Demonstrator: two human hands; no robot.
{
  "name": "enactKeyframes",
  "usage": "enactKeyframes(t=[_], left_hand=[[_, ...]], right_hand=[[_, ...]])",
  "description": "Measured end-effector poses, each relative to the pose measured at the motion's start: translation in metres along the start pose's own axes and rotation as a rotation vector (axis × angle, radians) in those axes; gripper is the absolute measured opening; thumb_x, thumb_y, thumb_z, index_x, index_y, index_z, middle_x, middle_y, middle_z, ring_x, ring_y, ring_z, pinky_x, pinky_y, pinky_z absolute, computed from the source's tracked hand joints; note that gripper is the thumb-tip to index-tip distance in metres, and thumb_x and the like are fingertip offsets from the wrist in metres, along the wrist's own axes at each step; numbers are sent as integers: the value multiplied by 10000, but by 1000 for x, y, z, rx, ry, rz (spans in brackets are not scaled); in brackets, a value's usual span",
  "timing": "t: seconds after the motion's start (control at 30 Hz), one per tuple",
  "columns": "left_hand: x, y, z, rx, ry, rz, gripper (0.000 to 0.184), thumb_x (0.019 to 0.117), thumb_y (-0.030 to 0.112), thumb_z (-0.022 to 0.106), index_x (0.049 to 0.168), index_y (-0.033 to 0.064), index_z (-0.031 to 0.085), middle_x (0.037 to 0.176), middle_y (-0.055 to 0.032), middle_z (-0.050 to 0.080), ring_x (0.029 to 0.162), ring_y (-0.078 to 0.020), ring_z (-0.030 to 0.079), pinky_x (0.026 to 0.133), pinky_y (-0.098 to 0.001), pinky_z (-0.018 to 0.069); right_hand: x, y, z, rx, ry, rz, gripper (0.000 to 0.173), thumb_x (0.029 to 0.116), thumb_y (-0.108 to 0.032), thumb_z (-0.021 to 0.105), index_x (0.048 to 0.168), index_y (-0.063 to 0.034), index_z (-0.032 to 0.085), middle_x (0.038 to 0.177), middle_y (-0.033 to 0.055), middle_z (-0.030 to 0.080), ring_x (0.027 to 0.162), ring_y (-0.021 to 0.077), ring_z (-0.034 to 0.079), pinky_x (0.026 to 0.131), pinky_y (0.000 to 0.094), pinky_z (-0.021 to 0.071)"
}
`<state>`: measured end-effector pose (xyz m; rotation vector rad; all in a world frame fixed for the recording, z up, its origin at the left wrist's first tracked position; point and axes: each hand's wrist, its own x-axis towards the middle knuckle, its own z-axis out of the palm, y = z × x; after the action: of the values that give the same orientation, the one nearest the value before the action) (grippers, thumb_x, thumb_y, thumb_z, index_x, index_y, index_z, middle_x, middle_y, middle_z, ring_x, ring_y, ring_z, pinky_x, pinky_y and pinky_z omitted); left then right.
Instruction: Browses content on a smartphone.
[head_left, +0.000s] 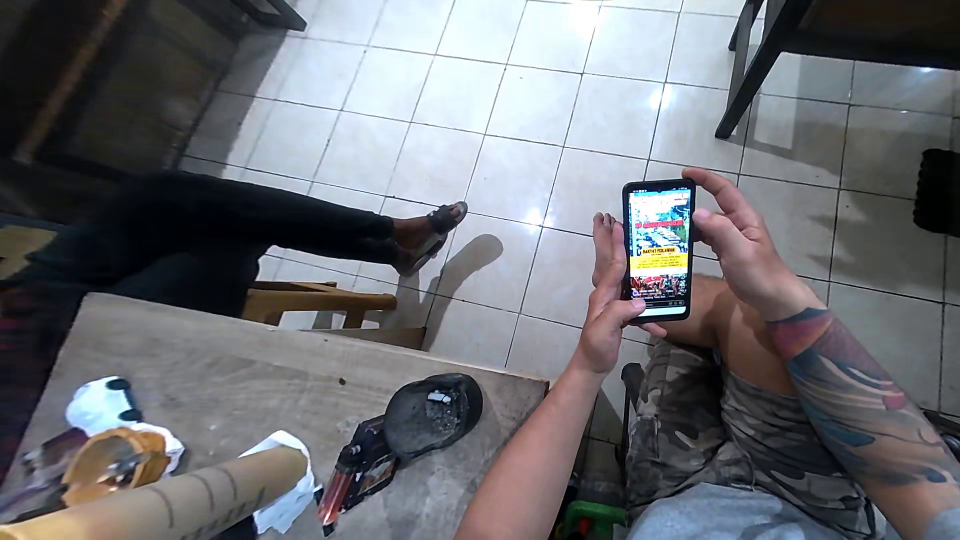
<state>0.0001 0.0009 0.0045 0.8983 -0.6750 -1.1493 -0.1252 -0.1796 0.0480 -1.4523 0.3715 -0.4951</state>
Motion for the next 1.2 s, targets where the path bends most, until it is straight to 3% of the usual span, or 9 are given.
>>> enactKeyframes(t=[1.2], left_hand=[[0, 0, 1, -5, -1, 4, 810, 952, 187, 470, 1642, 380, 93, 1579, -111, 375, 1053, -280, 675, 589, -450, 620]], right_hand=[[-1, -2, 1, -4, 3, 10, 495, 1097, -204, 357, 1590, -205, 310, 1181, 97, 705, 996, 187, 711, 877, 367, 601]])
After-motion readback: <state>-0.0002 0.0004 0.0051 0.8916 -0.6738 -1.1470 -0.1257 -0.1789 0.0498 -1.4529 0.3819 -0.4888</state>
